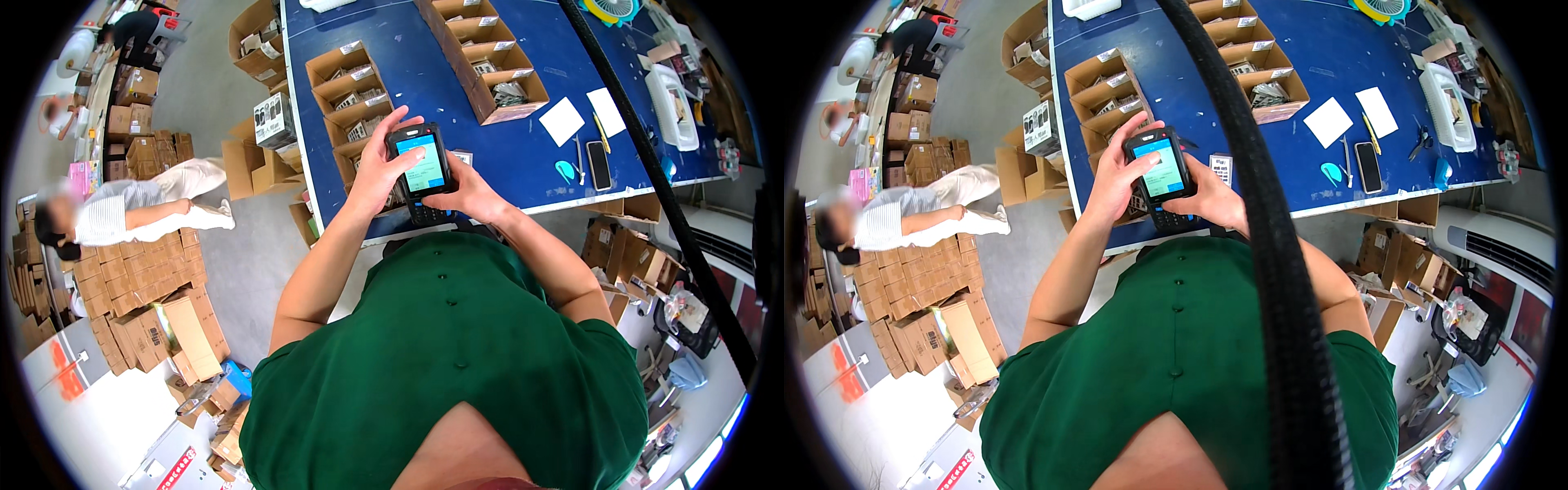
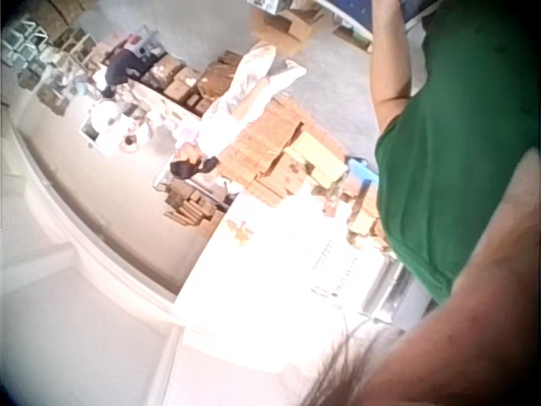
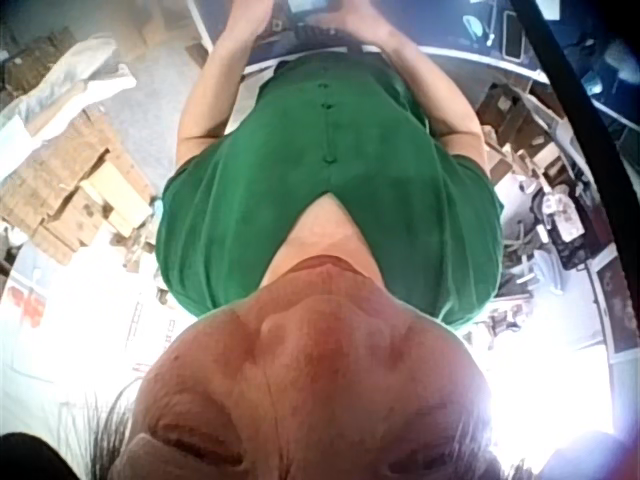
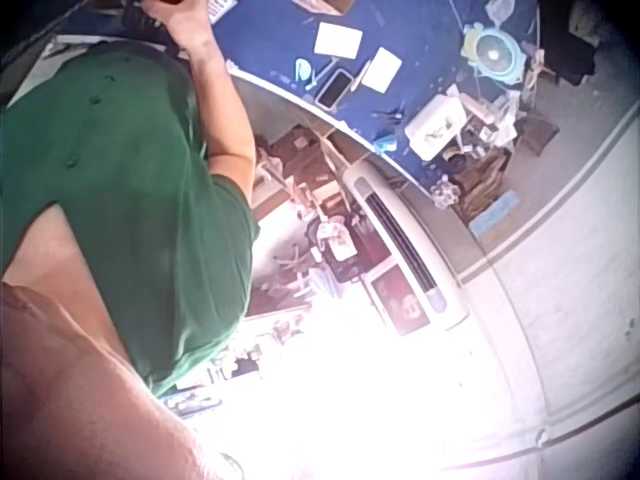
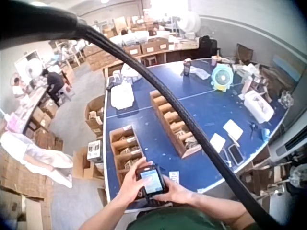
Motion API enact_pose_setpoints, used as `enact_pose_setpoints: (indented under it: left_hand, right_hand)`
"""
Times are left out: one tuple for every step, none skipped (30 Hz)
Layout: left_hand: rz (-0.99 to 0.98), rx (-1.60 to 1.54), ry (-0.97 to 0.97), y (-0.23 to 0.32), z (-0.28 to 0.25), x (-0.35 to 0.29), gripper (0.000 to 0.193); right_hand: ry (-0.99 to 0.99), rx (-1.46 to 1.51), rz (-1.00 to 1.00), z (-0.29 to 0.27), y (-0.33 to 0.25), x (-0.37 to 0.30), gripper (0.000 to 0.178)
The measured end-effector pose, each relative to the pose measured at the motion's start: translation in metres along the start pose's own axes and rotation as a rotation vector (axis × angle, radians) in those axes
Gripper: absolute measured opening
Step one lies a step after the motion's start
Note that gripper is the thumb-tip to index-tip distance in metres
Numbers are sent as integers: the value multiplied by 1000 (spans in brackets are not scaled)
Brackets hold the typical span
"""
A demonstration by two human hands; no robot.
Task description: The person scans small packaged items with a handheld barcode scanner and places them into cardboard dividers on a blue table. They repeatedly pick up items, scan them, and organize them into specific compartments.
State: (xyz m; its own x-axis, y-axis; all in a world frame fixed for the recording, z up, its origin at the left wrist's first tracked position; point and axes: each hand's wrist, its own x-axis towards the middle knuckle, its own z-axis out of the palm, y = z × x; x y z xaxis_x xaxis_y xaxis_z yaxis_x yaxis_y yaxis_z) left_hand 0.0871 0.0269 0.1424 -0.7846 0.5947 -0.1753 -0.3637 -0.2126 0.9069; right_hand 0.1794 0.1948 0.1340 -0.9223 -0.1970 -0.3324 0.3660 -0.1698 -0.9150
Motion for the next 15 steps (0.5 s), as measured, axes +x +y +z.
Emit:
enact_pose_setpoints:
  left_hand:
    - [15,12,-12,2,2,1,72]
    - [29,29,-20,5,4,0,72]
    - [40,46,-31,9,7,-1,72]
    - [51,64,-42,10,8,-1,72]
    - [61,79,-47,11,8,-1,72]
    - [71,95,-55,12,8,0,72]
    - [80,111,-63,13,7,0,72]
    - [66,83,-64,15,7,0,70]
    - [52,55,-65,17,8,0,69]
    - [39,26,-65,19,8,0,67]
    - [81,70,-111,17,5,2,60]
    - [74,29,-124,19,6,2,60]
    - [67,-11,-137,22,8,2,60]
    - [61,-52,-150,25,9,3,61]
    - [65,-52,-157,25,9,3,62]
  right_hand:
    - [-3,-4,-11,0,-4,-2,78]
    - [2,15,-14,1,-8,-4,79]
    - [9,37,-17,2,-11,-6,79]
    - [17,60,-20,3,-13,-7,80]
    - [17,71,-25,3,-13,-8,80]
    - [18,83,-31,3,-13,-8,80]
    - [19,95,-38,3,-14,-9,80]
    - [13,109,-45,3,-15,-10,79]
    - [7,121,-52,4,-17,-10,78]
    - [1,133,-58,4,-19,-11,77]
    - [2,153,-61,4,-21,-11,78]
    - [1,173,-63,3,-23,-11,79]
    - [0,193,-65,3,-24,-11,80]
    - [-4,193,-72,1,-24,-10,80]
    - [-9,192,-77,0,-23,-9,80]
